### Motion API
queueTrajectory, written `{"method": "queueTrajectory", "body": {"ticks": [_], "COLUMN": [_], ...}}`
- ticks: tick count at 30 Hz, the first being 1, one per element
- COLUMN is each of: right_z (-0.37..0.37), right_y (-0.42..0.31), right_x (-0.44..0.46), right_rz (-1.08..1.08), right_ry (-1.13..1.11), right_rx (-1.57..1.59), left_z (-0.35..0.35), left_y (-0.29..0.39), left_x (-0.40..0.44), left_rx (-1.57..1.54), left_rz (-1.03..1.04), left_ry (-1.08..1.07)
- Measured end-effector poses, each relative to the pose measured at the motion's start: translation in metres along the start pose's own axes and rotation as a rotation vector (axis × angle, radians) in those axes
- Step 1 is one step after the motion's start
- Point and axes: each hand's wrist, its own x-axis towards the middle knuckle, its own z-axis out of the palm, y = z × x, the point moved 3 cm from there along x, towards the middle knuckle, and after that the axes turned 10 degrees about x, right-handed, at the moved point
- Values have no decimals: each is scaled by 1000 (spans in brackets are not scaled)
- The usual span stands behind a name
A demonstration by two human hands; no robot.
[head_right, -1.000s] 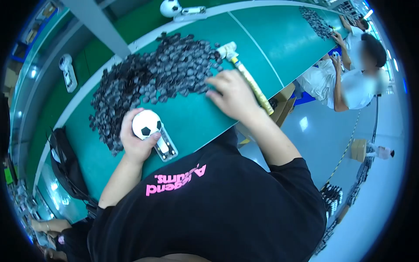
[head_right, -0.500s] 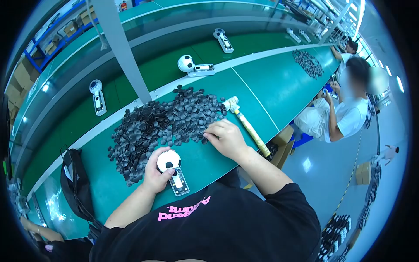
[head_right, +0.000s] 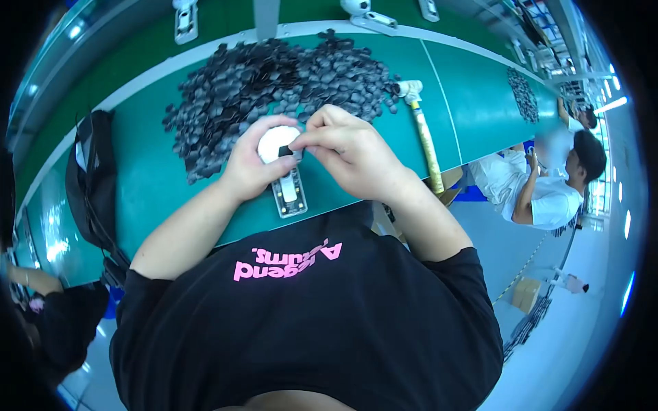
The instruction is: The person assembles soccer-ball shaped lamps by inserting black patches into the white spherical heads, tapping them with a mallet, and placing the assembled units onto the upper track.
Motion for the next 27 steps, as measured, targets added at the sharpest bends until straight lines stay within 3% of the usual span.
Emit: {"method": "queueTrajectory", "body": {"ticks": [6, 9, 17, 21, 24, 27], "right_z": [11, 13, 17, 11, 3, -4], "right_y": [-10, -10, -1, 16, 27, 21], "right_x": [18, 24, 26, 13, 0, -7], "right_rz": [-29, 408, 425, 359, 317, 298], "right_ry": [-113, 13, -30, 27, 135, 195], "right_rx": [-71, 135, 225, 259, 450, 539], "left_z": [5, 3, 5, 3, 8, 6], "left_y": [2, 3, -4, 0, 0, 16], "left_x": [-1, 0, 0, 1, 3, 2], "left_rx": [-36, -4, -64, 21, -52, 231], "left_rz": [8, 5, -14, 65, 239, 58], "left_ry": [22, 30, 9, 9, 172, 67]}}
